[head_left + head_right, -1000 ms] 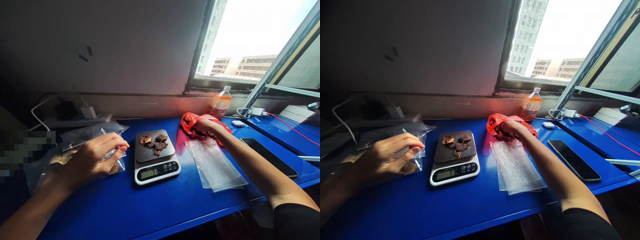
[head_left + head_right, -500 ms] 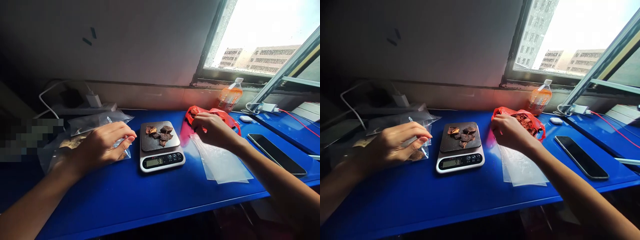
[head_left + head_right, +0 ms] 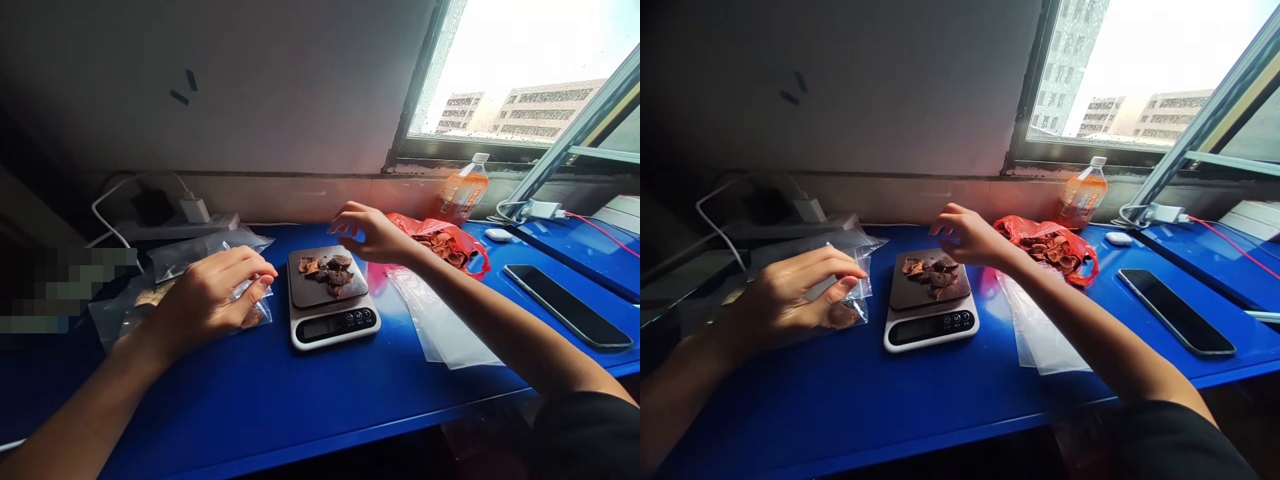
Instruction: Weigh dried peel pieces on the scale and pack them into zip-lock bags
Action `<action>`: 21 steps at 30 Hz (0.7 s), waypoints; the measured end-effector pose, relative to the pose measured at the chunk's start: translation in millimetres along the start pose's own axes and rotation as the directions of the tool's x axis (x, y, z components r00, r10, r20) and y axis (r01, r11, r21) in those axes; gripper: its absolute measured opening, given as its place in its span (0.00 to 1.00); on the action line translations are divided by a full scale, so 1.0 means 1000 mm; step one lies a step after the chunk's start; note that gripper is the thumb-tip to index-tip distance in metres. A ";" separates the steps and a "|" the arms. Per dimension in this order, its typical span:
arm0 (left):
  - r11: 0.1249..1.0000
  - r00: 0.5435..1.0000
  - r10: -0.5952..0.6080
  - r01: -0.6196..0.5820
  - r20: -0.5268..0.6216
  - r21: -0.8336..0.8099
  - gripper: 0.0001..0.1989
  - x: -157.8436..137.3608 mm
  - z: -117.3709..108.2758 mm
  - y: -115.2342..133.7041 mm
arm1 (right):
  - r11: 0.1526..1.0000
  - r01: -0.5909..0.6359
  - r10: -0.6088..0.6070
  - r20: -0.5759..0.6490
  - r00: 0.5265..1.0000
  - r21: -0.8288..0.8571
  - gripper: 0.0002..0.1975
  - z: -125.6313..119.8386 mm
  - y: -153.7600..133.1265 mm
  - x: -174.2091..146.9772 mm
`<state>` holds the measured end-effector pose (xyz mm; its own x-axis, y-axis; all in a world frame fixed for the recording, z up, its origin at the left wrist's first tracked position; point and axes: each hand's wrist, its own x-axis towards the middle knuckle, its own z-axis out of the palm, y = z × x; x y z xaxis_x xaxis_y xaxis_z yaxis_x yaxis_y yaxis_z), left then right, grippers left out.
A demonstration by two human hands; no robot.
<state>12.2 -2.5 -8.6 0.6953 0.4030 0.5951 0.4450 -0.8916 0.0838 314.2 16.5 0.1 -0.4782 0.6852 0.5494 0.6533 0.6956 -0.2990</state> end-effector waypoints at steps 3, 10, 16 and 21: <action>0.998 0.998 0.055 -0.055 -0.004 0.020 0.05 -0.001 -0.005 0.001 | 0.996 -0.094 0.094 -0.054 0.994 -0.008 0.10 -0.021 0.003 -0.019; 0.986 0.987 0.157 -0.156 -0.019 0.057 0.07 0.001 -0.001 0.007 | 0.932 -0.177 0.187 0.001 0.982 -0.316 0.08 -0.047 0.005 -0.082; 0.997 0.997 0.070 -0.071 0.039 0.030 0.06 0.001 0.005 0.004 | 0.880 -0.300 0.270 -0.133 0.954 -0.368 0.07 -0.059 0.004 -0.108; 0.998 0.997 0.051 -0.052 0.052 0.029 0.06 0.003 0.004 0.005 | 0.891 -0.333 0.430 0.334 0.839 -0.310 0.08 -0.056 0.031 -0.121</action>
<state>19.2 -4.9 -9.9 0.7454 0.3672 0.5563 0.4243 -0.9051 0.0289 425.5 -57.2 -32.0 -0.3164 0.9459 0.0713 0.9229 0.3243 -0.2075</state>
